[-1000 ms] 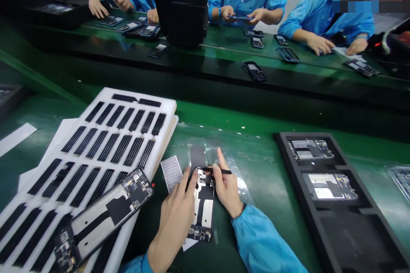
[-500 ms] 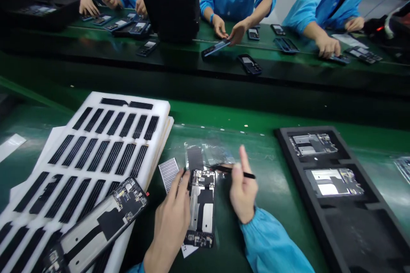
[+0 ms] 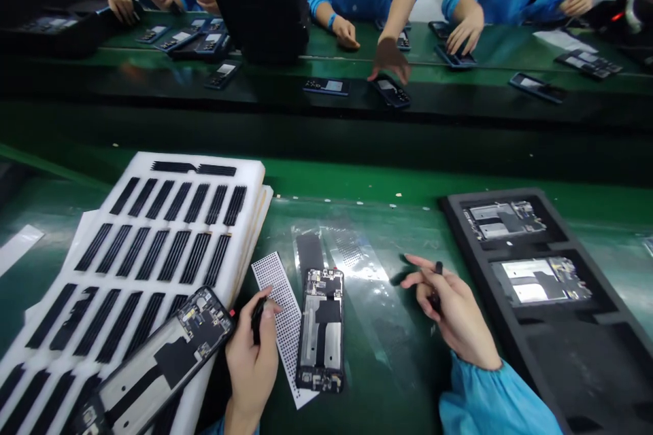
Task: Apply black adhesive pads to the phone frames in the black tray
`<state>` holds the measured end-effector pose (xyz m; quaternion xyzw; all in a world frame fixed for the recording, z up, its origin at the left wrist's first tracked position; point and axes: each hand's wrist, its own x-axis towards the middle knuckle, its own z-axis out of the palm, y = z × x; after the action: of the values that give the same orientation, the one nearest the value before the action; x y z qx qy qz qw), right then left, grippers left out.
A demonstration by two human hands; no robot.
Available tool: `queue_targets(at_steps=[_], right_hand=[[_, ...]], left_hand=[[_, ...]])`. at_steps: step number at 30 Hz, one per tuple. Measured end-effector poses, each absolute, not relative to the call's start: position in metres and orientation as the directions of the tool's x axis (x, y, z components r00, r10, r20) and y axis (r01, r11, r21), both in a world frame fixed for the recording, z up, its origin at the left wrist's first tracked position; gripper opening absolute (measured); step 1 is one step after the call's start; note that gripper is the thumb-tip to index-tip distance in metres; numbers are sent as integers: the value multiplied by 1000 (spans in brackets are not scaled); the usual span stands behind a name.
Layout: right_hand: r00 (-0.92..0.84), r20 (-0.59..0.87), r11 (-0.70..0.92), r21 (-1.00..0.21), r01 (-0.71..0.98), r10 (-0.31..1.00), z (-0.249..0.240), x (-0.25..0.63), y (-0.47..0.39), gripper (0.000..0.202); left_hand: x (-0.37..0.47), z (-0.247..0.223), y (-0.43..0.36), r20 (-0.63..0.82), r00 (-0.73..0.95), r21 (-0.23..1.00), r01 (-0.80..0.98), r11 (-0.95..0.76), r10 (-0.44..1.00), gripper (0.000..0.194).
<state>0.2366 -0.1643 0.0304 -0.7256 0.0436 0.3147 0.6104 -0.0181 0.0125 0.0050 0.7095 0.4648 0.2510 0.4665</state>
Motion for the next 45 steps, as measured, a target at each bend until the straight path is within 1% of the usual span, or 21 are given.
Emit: queue_targets(at_steps=[3,5,10,14,18,21,24,26,28,31,33,36,37,38,39,41,43,45], right_hand=[[792,-501,-387,-847,-364,349,28,237,-162,60],[794,-481,-433,-846,-310,372,25,239,-161,60],[808,-442,-452,-856,-250,391,22,240,-161,56],[819,-427,-457,-858,-233,384,23,237,-158,57],[834,-400,-459,-864,-205,381,22,233,-156,60],[846,-359,-476,-867,-146,394,18,232,-157,60],[864,-280,-518,-855,-26,419,16,232,-159,55],[868,-206,-566,-818,100,452,20,228,-160,48],[842,-167,-610,-761,220,512,26,215,-159,44],[747,-210,-663,-645,379,631,37,178,-154,39],[695,-286,-724,-489,486,659,41,146,-147,32],[698,-399,-800,-202,565,595,40,107,-133,28],[703,-423,-808,-140,572,571,39,98,-129,29],[704,-441,-811,-105,576,557,37,92,-126,29],[703,-452,-812,-89,577,549,35,89,-123,28],[699,-463,-815,-96,571,544,32,88,-121,27],[695,-460,-817,-132,561,552,27,92,-122,24],[688,-441,-810,-200,551,576,22,97,-125,21]], left_hand=[[-16,6,13,-126,428,891,446,-88,895,35],[-15,7,13,-134,418,887,455,-79,898,36],[-11,9,16,-101,392,885,455,-98,915,35],[-10,10,18,-118,391,892,445,-75,913,33],[-9,11,18,-136,388,911,411,-39,911,36],[-9,12,19,-130,392,922,387,-35,911,38],[-9,12,20,-115,399,928,370,-45,910,38],[-9,12,21,-103,409,930,362,-57,907,37],[-9,11,21,-92,421,933,353,-70,902,37],[-10,9,22,-67,437,939,331,-91,897,36],[-10,7,23,-44,444,944,312,-109,895,35],[-10,6,23,-20,454,946,296,-129,891,34],[-10,7,23,-14,455,946,295,-136,890,33],[-10,7,23,-7,456,944,296,-144,890,32],[-10,8,23,0,457,943,297,-153,890,31],[-10,9,22,16,456,938,301,-171,890,28],[-9,10,22,27,455,934,305,-184,890,26],[-9,10,21,30,456,932,308,-190,889,26]])
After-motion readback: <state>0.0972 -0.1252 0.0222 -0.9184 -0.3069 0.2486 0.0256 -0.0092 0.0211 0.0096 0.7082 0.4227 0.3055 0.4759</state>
